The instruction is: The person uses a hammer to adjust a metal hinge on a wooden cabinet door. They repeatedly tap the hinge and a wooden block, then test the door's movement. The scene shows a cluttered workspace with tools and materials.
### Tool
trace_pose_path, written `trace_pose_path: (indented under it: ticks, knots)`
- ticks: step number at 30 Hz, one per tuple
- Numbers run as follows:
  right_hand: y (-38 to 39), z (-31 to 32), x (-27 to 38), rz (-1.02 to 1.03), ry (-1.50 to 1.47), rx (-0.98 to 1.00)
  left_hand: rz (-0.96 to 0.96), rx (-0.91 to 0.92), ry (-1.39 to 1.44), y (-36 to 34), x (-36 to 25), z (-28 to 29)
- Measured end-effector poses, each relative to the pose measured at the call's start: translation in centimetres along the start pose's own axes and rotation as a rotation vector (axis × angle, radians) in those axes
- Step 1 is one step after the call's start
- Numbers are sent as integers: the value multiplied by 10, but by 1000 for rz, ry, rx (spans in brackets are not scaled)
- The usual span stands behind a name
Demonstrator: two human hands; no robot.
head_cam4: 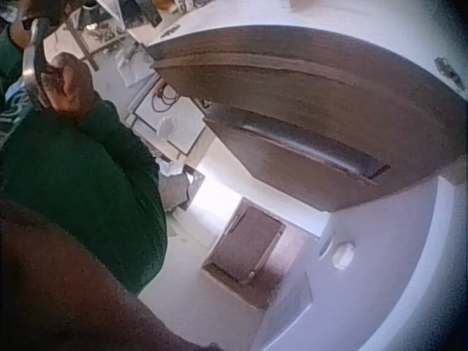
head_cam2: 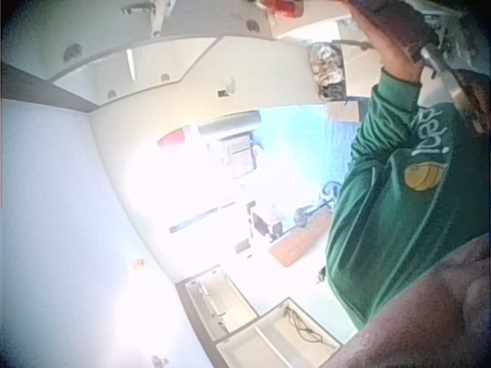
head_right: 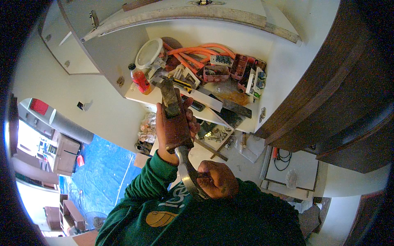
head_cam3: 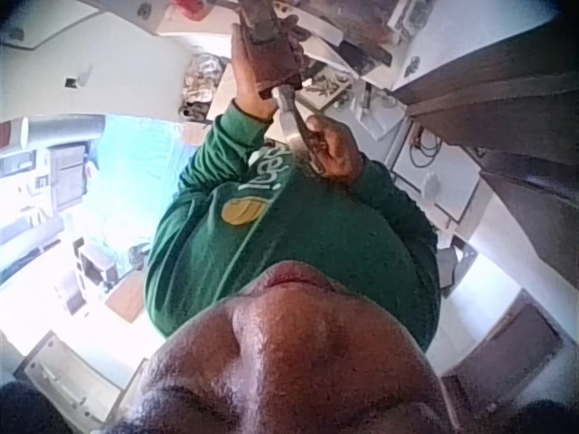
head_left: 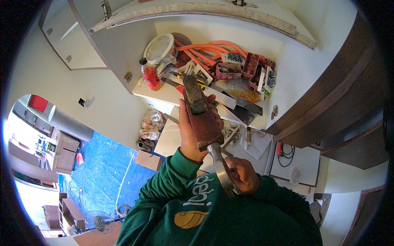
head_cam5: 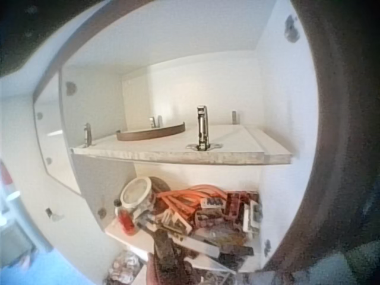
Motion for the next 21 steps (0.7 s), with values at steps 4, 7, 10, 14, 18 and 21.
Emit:
trace_pose_path:
  ticks: [4,7,10,14,18,21]
  knots:
    - [-1,0,3,16,17,-20,-29,-6,-14,0,0,-3]
    - [0,-1,-1,16,4,-16,-40,-4,-30,1,-1,-2]
    - [0,-2,-2,64,-11,-31,-21,-32,-12,1,-1,-3]
    - [1,0,-2,23,12,-12,-20,-90,-21,-2,-2,2]
    - [3,0,-4,35,22,-37,-114,-12,-29,-2,-13,8]
    - [3,6,8,-39,39,23,-134,-21,-41,-1,-22,19]
Point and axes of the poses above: each hand's wrist, its own y-axis away from the middle knuckle, its own z-axis out of the back of the hand, x = y × z, the point moved 3 cm from there along -y, towards the middle knuckle, and after that the axes turned 5 degrees about -y, right-handed, at the moved point
